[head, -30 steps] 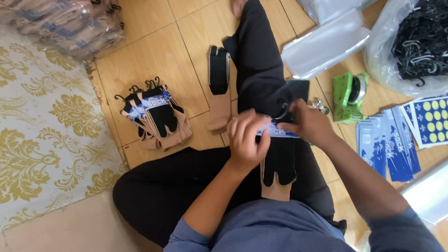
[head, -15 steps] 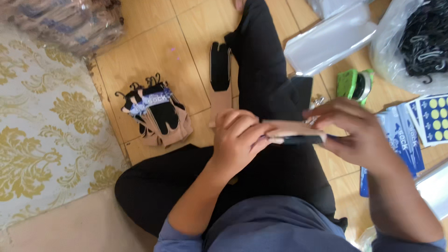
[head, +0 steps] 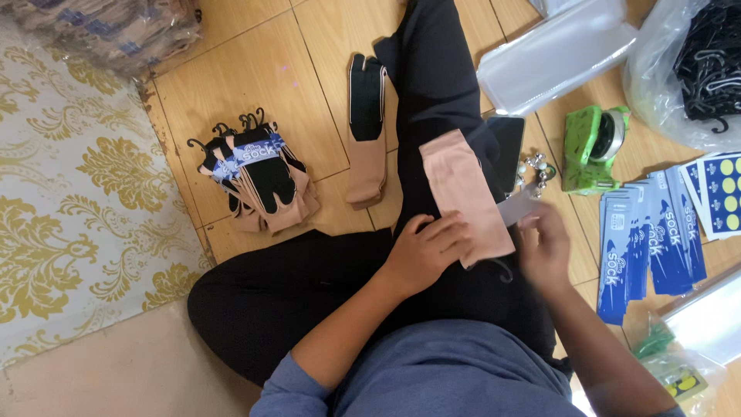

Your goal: The person sits on the floor and packages pairs of socks by placing them on cardboard inserts, attaching plastic hangers, and securing them with paper bands. The person also handles a large bundle of socks tied with a rubber band, separating them to continue the packaging process.

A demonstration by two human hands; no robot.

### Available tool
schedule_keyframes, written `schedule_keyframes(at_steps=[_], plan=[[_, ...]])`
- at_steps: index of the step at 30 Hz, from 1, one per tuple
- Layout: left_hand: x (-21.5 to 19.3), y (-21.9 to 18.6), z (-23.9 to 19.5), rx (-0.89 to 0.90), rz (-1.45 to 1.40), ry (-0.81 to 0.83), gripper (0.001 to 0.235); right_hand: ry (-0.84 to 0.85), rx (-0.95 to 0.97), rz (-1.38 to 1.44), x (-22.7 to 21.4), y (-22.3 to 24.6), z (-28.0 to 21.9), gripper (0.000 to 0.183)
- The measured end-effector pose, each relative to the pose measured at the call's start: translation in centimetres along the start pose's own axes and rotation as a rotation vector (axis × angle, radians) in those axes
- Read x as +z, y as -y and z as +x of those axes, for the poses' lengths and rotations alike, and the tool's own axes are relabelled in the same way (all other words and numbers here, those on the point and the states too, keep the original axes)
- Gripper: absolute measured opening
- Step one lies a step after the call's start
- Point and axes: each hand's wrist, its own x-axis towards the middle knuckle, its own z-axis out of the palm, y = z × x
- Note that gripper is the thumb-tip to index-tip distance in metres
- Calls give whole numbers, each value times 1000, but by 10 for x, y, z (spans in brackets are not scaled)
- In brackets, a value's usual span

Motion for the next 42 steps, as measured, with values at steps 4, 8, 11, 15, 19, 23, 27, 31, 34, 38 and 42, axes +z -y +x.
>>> schedule_keyframes(at_steps=[4, 8, 11, 15, 19, 23, 27, 31, 34, 38, 42], plan=[[-27, 25, 12, 44, 71, 166, 15, 211, -532, -304, 5, 33, 18, 20], [-21, 41, 26, -164, -530, 139, 17, 397, -476, -105, 3, 47, 46, 21], [25, 43, 7, -270, -380, 176, 9, 424, -458, -37, 5, 49, 53, 27], [31, 24, 18, -451, -286, 149, 13, 357, -326, -35, 7, 39, 39, 41], [53, 20, 1, -444, -293, 85, 30, 339, 24, 63, -10, -9, 41, 60], [38, 5, 1, -429, -194, 79, 26, -51, 126, -157, -66, -161, 49, 15], [20, 7, -3, 49, 79, -36, 30, -215, 739, -236, -70, -160, 63, 18], [18, 12, -18, 36, 61, 77, 49, -511, 600, -13, -62, -154, 48, 9], [21, 12, -26, 23, 35, 89, 53, -365, 965, -65, -65, -154, 39, 18], [23, 10, -26, 19, 23, 96, 55, -245, 978, 14, -85, -151, 43, 15], [29, 12, -27, 1, -7, 51, 54, -244, 907, 297, -88, -153, 40, 10]])
